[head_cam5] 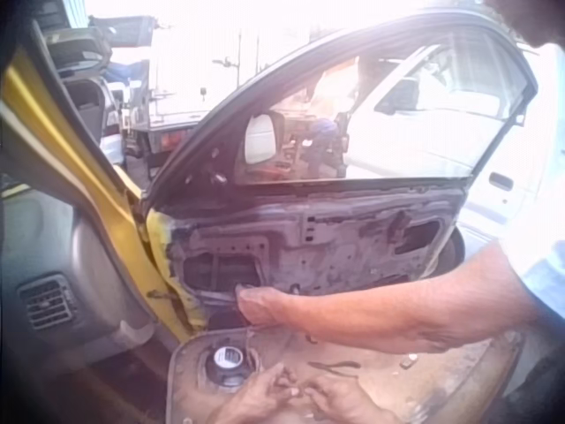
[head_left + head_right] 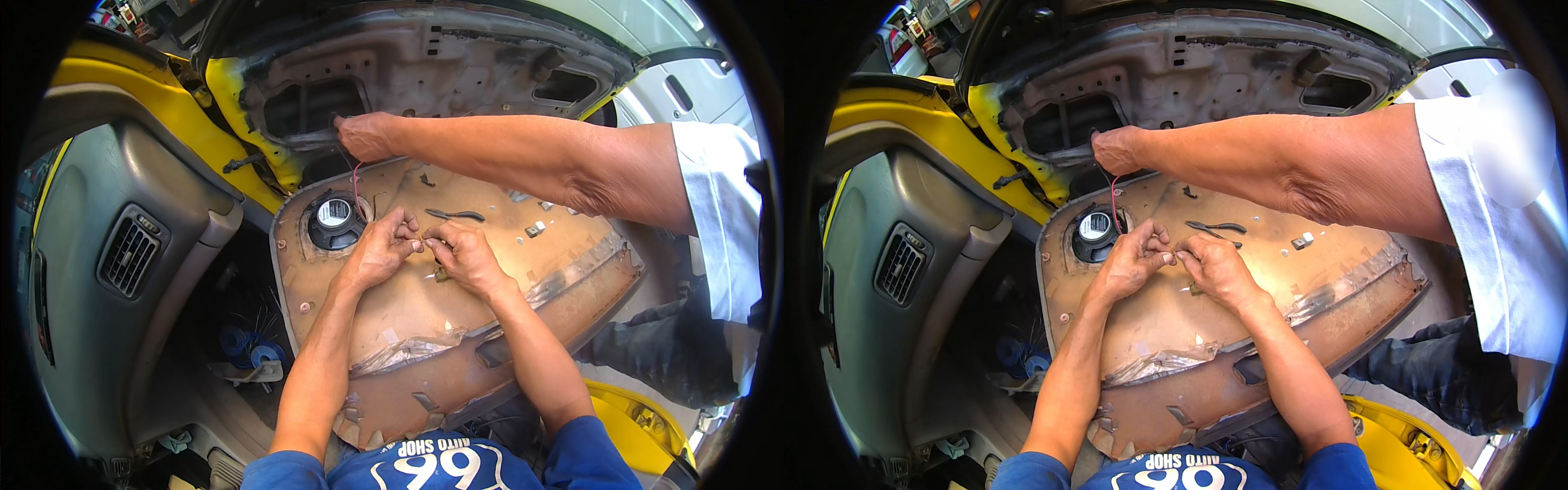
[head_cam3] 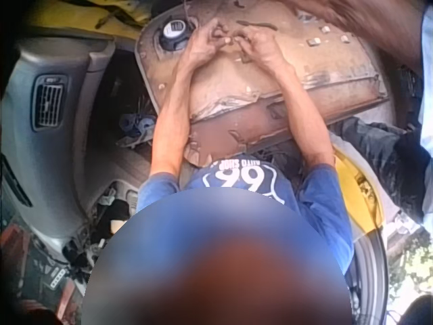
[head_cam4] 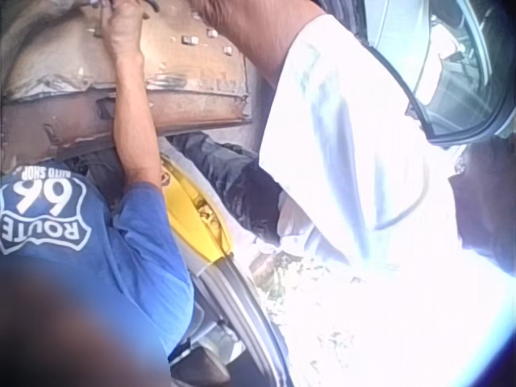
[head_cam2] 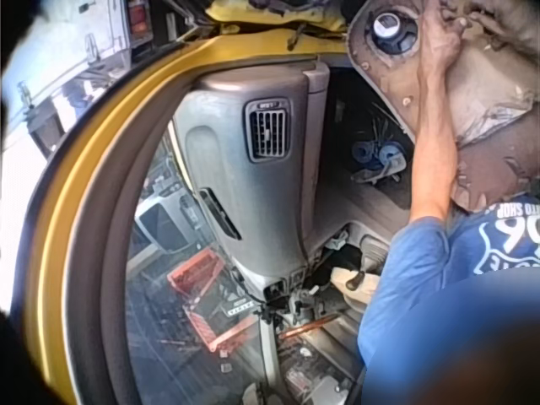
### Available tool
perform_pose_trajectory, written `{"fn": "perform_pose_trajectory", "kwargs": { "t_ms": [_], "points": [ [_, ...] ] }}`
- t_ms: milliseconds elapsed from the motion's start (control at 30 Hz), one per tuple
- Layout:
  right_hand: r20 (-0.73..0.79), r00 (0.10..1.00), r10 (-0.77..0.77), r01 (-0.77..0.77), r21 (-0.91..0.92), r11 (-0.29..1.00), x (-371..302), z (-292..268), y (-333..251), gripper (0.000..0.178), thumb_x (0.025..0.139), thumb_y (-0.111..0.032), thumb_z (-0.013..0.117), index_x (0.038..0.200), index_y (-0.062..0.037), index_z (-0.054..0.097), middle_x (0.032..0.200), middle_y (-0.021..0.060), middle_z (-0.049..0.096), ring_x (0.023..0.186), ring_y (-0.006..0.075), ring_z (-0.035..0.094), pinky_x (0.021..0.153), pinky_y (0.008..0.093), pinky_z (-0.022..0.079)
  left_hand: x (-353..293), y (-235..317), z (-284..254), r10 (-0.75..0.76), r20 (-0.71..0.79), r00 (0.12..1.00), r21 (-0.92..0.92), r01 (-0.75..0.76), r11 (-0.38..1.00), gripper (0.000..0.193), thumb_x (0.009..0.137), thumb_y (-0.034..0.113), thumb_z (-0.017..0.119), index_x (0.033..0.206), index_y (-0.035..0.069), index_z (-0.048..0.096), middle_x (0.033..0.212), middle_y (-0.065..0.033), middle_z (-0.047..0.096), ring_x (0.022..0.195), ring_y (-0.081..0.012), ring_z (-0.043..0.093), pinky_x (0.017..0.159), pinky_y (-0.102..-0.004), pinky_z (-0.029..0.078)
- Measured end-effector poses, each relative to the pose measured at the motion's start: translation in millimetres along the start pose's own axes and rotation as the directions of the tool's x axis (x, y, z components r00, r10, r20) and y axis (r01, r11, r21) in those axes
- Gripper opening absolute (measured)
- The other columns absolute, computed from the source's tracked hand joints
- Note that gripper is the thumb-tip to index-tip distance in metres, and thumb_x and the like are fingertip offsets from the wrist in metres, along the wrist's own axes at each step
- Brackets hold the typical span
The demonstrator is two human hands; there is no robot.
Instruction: The person installs a car audio speaker by connecting wires to a terminal, securing the connection with a crimp connector, and tucking the wiring into the door panel. A second person assists by handing over connectors and tools.
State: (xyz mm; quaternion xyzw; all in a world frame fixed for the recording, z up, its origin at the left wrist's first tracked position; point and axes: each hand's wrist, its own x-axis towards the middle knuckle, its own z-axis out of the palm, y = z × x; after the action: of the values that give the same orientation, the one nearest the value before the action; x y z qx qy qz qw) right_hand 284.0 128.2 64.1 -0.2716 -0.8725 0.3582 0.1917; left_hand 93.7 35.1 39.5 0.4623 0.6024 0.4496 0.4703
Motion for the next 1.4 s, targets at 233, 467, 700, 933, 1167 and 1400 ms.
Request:
{"fn": "perform_pose_trajectory", "kwargs": {
  "t_ms": [233, 467, 700, 933, 1167, 1400],
  "points": [
    [-0.054, 0.993, 0.100, -0.099, 0.021, 0.995, -3.4, 8.2, -2.4, 0.011, 0.097, -0.008, 0.069, 0.102, 0.0016, 0.069, 0.094, 0.0223, 0.071, 0.090, 0.0403, 0.071, 0.081, 0.0467, 0.056, -2.1, 8.3, 6.5, 0.054, -0.114, 0.992, 0.023, -0.052, 0.998, 0.026, 0.094, 0.004, 0.077, 0.117, 0.000, 0.067, 0.091, -0.0088, 0.076, 0.084, -0.0102, 0.068, 0.076, -0.0272, 0.054],
    [-0.069, 0.978, 0.199, -0.191, 0.107, 0.976, -1.9, 5.9, -2.7, 0.015, 0.098, -0.011, 0.071, 0.105, 0.0022, 0.071, 0.086, 0.0181, 0.070, 0.077, 0.0300, 0.068, 0.073, 0.0402, 0.054, -5.8, 11.4, 0.5, 0.175, -0.164, 0.971, 0.242, -0.132, 0.961, 0.018, 0.091, 0.017, 0.081, 0.100, 0.002, 0.081, 0.080, -0.0118, 0.076, 0.068, -0.0149, 0.063, 0.068, -0.0329, 0.053],
    [-0.100, 0.972, 0.211, -0.174, 0.293, 0.940, -5.8, 6.3, 1.8, 0.018, 0.098, -0.006, 0.075, 0.115, -0.0010, 0.077, 0.082, 0.0038, 0.070, 0.068, 0.0099, 0.058, 0.062, 0.0282, 0.049, -3.5, 9.0, -0.8, 0.238, -0.149, 0.960, 0.261, -0.194, 0.946, 0.019, 0.095, 0.015, 0.075, 0.104, -0.002, 0.076, 0.091, -0.0148, 0.075, 0.080, -0.0241, 0.069, 0.075, -0.0364, 0.054],
    [-0.165, 0.986, 0.034, -0.016, 0.107, 0.994, -3.7, 7.1, 5.4, 0.012, 0.096, -0.007, 0.075, 0.107, 0.0000, 0.076, 0.080, 0.0084, 0.071, 0.068, 0.0136, 0.065, 0.062, 0.0305, 0.052, -4.9, 13.2, 1.7, 0.237, -0.115, 0.965, 0.306, -0.193, 0.932, 0.017, 0.094, 0.013, 0.075, 0.102, -0.002, 0.075, 0.088, -0.0153, 0.071, 0.076, -0.0260, 0.067, 0.072, -0.0380, 0.052],
    [-0.164, 0.980, 0.110, -0.103, 0.051, 0.993, -4.1, 10.6, 3.3, 0.015, 0.100, -0.013, 0.071, 0.102, 0.0017, 0.073, 0.077, 0.0109, 0.070, 0.066, 0.0180, 0.065, 0.063, 0.0340, 0.053, -3.7, 11.5, 4.0, 0.299, -0.115, 0.947, 0.342, -0.244, 0.907, 0.016, 0.092, 0.012, 0.076, 0.101, -0.002, 0.074, 0.087, -0.0162, 0.070, 0.075, -0.0290, 0.066, 0.070, -0.0396, 0.052],
    [-0.080, 0.982, 0.170, -0.168, 0.040, 0.985, -2.6, 6.6, -3.6, 0.024, 0.103, -0.019, 0.067, 0.098, 0.0034, 0.072, 0.071, 0.0137, 0.068, 0.065, 0.0217, 0.065, 0.063, 0.0375, 0.052, -2.7, 5.1, 7.1, 0.369, -0.098, 0.924, 0.371, -0.310, 0.875, 0.013, 0.092, 0.009, 0.076, 0.100, -0.001, 0.074, 0.084, -0.0160, 0.068, 0.072, -0.0302, 0.065, 0.068, -0.0401, 0.051]
  ]
}}
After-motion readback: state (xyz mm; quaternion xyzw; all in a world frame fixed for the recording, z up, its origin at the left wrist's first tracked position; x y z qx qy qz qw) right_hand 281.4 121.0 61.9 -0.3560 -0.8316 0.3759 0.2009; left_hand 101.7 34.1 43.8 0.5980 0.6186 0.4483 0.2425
